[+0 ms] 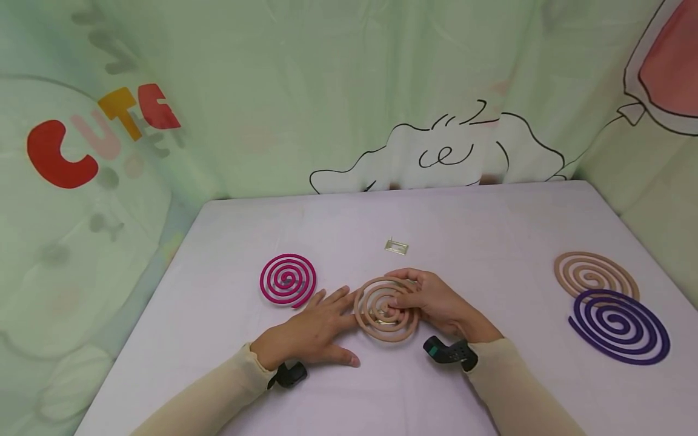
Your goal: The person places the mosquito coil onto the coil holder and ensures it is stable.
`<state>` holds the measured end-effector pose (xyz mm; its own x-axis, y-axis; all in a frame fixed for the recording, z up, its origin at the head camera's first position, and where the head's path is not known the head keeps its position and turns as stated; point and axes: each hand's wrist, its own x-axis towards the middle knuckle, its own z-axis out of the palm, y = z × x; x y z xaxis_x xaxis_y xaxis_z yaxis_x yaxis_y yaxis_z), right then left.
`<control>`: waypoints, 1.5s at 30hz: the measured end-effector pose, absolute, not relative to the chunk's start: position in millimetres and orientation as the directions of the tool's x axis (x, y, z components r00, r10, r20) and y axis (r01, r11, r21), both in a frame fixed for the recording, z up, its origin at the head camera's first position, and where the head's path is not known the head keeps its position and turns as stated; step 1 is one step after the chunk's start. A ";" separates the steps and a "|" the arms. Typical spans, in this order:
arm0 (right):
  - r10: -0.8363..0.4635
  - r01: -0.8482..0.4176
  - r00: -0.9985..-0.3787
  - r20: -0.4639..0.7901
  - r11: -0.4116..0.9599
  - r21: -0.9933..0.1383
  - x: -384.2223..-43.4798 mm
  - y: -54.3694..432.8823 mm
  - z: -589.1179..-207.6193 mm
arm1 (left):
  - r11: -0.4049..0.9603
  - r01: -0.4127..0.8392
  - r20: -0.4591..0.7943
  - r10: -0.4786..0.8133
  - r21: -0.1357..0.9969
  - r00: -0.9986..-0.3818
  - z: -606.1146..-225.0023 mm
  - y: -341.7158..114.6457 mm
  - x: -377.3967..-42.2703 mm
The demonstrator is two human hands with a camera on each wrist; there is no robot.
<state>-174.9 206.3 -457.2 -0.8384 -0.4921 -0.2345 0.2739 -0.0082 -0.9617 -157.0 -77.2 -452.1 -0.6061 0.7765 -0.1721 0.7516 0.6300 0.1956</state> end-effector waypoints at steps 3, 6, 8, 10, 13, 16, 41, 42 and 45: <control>-0.501 0.282 -0.833 -0.234 -0.021 -0.959 -175.4 204.5 -457.3 | 0.630 0.753 -0.178 0.776 0.190 -0.605 -452.4 -77.0 -157.2; -0.506 0.292 -0.830 -0.237 -0.032 -0.956 -176.1 203.1 -457.5 | 0.630 0.754 -0.185 0.776 0.188 -0.603 -453.1 -76.8 -157.4; -0.506 0.293 -0.829 -0.238 -0.032 -0.955 -176.8 202.3 -458.0 | 0.629 0.753 -0.188 0.777 0.191 -0.601 -453.7 -76.5 -157.9; -0.507 0.293 -0.828 -0.239 -0.028 -0.956 -177.5 201.7 -458.7 | 0.630 0.751 -0.193 0.776 0.195 -0.601 -454.0 -76.4 -158.3; -0.509 0.293 -0.827 -0.240 -0.025 -0.956 -178.7 200.7 -460.1 | 0.634 0.748 -0.203 0.773 0.198 -0.602 -454.3 -76.3 -158.5; -0.512 0.295 -0.825 -0.239 -0.028 -0.955 -179.7 200.0 -461.5 | 0.637 0.746 -0.212 0.770 0.193 -0.602 -453.8 -76.2 -158.2; -0.515 0.313 -0.821 -0.246 -0.046 -0.949 -179.5 193.6 -460.4 | 0.654 0.734 -0.255 0.753 0.184 -0.607 -450.0 -75.5 -157.1; -0.515 0.312 -0.821 -0.245 -0.045 -0.949 -179.4 193.5 -460.2 | 0.654 0.734 -0.256 0.753 0.183 -0.606 -450.2 -75.5 -157.2; -0.516 0.310 -0.821 -0.245 -0.041 -0.950 -179.3 193.3 -459.8 | 0.653 0.735 -0.257 0.753 0.181 -0.606 -450.4 -75.5 -157.4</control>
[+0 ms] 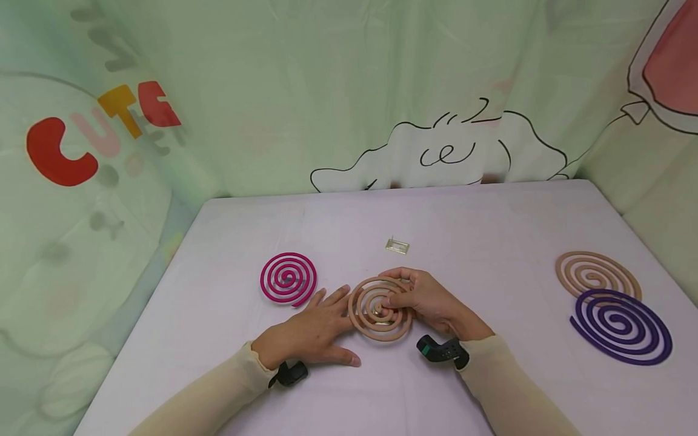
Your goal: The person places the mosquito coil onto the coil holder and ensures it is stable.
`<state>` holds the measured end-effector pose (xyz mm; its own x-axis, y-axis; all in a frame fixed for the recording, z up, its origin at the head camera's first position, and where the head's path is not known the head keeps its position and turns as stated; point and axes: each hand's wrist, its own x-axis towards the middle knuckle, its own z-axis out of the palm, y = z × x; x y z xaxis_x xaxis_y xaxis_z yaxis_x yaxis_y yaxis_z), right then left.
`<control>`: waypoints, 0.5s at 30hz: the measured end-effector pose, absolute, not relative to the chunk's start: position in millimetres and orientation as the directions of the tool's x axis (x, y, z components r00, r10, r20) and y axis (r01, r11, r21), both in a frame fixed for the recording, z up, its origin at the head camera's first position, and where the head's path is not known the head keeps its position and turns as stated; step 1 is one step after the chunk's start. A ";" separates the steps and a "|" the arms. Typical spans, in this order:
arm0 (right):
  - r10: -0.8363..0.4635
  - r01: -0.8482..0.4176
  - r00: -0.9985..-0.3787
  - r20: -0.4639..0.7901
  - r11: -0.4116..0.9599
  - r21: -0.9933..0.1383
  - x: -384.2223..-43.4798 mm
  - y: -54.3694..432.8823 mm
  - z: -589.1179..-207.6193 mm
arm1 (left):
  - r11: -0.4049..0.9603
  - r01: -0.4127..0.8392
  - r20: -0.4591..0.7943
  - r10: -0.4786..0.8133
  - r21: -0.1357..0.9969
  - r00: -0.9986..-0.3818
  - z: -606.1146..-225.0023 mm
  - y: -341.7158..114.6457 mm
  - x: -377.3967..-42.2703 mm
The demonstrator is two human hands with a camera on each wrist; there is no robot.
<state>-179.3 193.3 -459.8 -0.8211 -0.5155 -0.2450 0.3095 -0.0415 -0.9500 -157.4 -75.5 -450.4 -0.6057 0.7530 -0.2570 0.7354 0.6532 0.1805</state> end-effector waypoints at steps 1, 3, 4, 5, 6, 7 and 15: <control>-0.515 0.308 -0.822 -0.244 -0.040 -0.951 -179.3 193.2 -459.9 | 0.653 0.736 -0.257 0.753 0.180 -0.606 -450.4 -75.5 -157.5; -0.514 0.305 -0.823 -0.244 -0.038 -0.951 -179.3 192.9 -460.0 | 0.653 0.735 -0.258 0.753 0.182 -0.605 -450.2 -75.4 -157.5; -0.514 0.306 -0.822 -0.244 -0.038 -0.951 -179.3 192.8 -460.1 | 0.654 0.734 -0.259 0.752 0.183 -0.606 -450.0 -75.4 -157.4; -0.515 0.306 -0.822 -0.244 -0.038 -0.951 -179.3 192.6 -460.2 | 0.655 0.733 -0.260 0.752 0.185 -0.606 -449.6 -75.3 -157.3; -0.515 0.306 -0.822 -0.244 -0.039 -0.951 -179.3 192.5 -460.1 | 0.655 0.732 -0.262 0.751 0.185 -0.606 -449.2 -75.3 -157.2; -0.514 0.306 -0.822 -0.244 -0.039 -0.951 -179.3 192.4 -460.1 | 0.656 0.732 -0.263 0.750 0.185 -0.606 -448.7 -75.2 -157.2; -0.513 0.309 -0.822 -0.248 -0.036 -0.950 -178.7 192.0 -459.3 | 0.653 0.737 -0.262 0.752 0.176 -0.604 -449.2 -74.8 -156.9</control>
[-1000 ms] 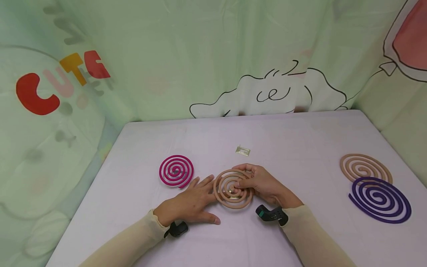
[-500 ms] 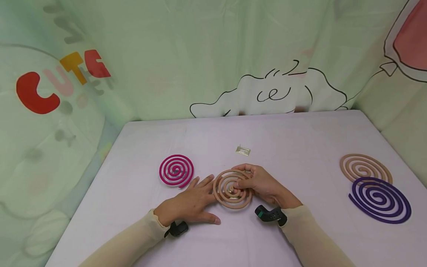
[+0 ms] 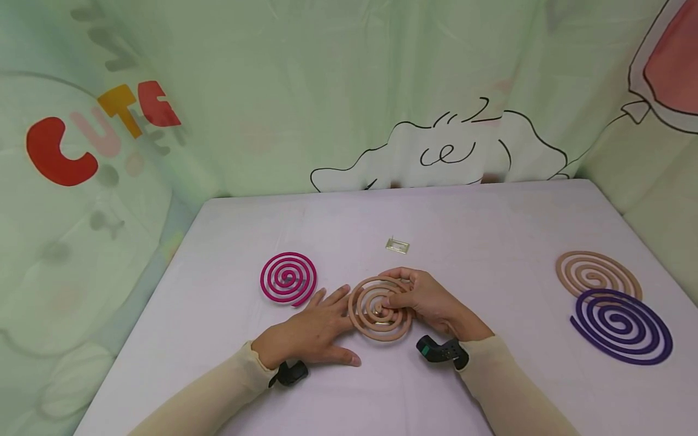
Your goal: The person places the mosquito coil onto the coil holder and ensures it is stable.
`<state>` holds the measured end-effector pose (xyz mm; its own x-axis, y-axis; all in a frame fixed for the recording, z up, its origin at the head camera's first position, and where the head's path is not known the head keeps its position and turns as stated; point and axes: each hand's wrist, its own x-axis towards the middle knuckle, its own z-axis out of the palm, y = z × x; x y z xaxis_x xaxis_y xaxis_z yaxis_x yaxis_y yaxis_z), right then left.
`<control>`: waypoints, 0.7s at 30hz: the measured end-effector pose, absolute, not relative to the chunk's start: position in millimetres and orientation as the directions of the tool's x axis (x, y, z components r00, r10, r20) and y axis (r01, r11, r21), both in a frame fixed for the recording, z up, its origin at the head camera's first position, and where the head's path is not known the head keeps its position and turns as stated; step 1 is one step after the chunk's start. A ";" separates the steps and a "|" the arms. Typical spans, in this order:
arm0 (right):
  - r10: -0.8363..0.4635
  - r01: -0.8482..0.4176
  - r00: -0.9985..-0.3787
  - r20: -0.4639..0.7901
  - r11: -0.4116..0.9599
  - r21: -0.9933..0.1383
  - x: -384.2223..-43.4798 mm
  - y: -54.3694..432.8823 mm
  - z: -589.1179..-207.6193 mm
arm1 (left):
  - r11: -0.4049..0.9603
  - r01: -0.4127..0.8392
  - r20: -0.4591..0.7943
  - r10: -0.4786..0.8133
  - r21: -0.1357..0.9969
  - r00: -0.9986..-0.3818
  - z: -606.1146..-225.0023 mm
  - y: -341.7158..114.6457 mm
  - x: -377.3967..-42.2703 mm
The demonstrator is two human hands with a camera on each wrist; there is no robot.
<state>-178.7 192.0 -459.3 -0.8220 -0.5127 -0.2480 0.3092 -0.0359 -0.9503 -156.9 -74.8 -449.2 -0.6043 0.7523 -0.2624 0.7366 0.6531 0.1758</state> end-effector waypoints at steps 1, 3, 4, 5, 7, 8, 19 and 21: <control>-0.512 0.309 -0.822 -0.249 -0.034 -0.950 -178.6 192.0 -459.0 | 0.652 0.738 -0.261 0.753 0.175 -0.604 -449.2 -74.9 -156.9; -0.510 0.307 -0.823 -0.249 -0.030 -0.951 -178.4 192.2 -458.6 | 0.650 0.740 -0.260 0.755 0.173 -0.602 -449.4 -75.1 -156.9; -0.509 0.303 -0.824 -0.249 -0.025 -0.953 -178.3 192.3 -458.3 | 0.649 0.741 -0.259 0.756 0.172 -0.602 -449.5 -75.2 -157.0; -0.507 0.301 -0.825 -0.249 -0.022 -0.953 -178.2 192.5 -458.2 | 0.649 0.741 -0.259 0.756 0.172 -0.601 -449.5 -75.2 -156.9; -0.505 0.297 -0.826 -0.249 -0.014 -0.955 -178.1 192.8 -458.2 | 0.648 0.742 -0.259 0.756 0.172 -0.601 -449.7 -75.3 -157.0; -0.504 0.295 -0.827 -0.249 -0.011 -0.956 -178.1 193.0 -458.2 | 0.648 0.742 -0.259 0.756 0.172 -0.601 -449.7 -75.2 -157.1; -0.503 0.278 -0.829 -0.244 0.007 -0.961 -179.0 194.1 -461.3 | 0.646 0.744 -0.263 0.758 0.170 -0.598 -449.3 -74.6 -157.3; -0.501 0.274 -0.831 -0.241 0.008 -0.962 -178.8 194.3 -461.4 | 0.646 0.745 -0.264 0.757 0.167 -0.598 -449.3 -74.4 -157.4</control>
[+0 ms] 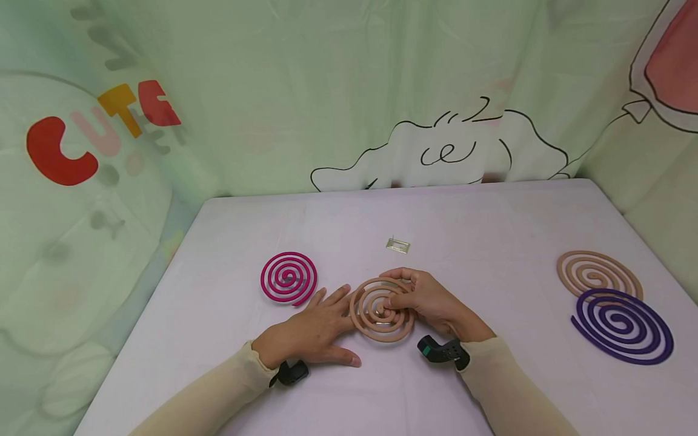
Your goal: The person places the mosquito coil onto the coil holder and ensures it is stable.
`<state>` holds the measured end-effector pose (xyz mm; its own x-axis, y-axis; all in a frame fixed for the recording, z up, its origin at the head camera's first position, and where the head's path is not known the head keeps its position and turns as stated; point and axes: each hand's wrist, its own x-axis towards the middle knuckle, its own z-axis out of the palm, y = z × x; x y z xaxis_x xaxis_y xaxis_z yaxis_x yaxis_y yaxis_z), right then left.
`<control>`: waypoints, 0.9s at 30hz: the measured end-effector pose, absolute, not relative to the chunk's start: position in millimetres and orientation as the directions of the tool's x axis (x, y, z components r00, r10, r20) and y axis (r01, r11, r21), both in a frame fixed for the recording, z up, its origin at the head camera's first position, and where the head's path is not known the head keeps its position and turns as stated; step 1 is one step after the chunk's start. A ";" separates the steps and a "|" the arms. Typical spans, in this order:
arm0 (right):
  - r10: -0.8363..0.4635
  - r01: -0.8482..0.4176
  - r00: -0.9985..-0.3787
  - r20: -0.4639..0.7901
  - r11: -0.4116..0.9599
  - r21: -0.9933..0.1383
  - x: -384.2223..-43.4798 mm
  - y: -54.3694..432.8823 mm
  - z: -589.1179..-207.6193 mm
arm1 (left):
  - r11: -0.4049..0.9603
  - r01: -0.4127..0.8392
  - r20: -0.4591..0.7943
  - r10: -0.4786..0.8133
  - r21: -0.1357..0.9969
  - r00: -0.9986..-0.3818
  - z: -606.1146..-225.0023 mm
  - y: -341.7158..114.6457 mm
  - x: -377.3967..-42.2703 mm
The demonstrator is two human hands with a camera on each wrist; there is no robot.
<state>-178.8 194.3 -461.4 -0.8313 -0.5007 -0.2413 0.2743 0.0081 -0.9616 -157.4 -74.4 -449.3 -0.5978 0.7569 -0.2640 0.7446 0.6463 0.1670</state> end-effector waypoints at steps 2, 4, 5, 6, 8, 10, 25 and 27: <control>-0.496 0.271 -0.834 -0.240 0.009 -0.963 -178.5 194.2 -461.3 | 0.646 0.746 -0.264 0.756 0.160 -0.598 -449.5 -74.4 -157.3; -0.487 0.271 -0.839 -0.242 0.012 -0.963 -178.0 194.2 -461.0 | 0.645 0.749 -0.264 0.756 0.152 -0.598 -449.7 -74.4 -157.3; -0.482 0.270 -0.841 -0.243 0.014 -0.963 -177.8 194.2 -460.8 | 0.645 0.750 -0.265 0.757 0.149 -0.598 -449.8 -74.5 -157.3; -0.479 0.271 -0.843 -0.244 0.015 -0.963 -177.6 194.2 -460.4 | 0.645 0.750 -0.266 0.756 0.147 -0.598 -449.9 -74.6 -157.3; -0.474 0.272 -0.845 -0.247 0.015 -0.962 -177.2 194.3 -459.9 | 0.645 0.751 -0.268 0.756 0.143 -0.598 -450.1 -74.7 -157.4; -0.471 0.271 -0.847 -0.246 0.015 -0.962 -176.9 194.3 -459.4 | 0.646 0.750 -0.270 0.755 0.145 -0.598 -450.2 -74.8 -157.4; -0.466 0.274 -0.852 -0.238 -0.009 -0.962 -177.5 193.4 -460.6 | 0.652 0.745 -0.278 0.749 0.141 -0.602 -449.7 -73.9 -157.2; -0.467 0.275 -0.851 -0.238 -0.011 -0.961 -177.8 193.4 -460.7 | 0.651 0.746 -0.276 0.749 0.140 -0.602 -449.8 -73.9 -157.1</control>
<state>-177.8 193.4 -460.7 -0.8513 -0.4673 -0.2384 0.2752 -0.0109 -0.9613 -157.1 -73.9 -449.8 -0.6021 0.7491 -0.2761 0.7459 0.6512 0.1401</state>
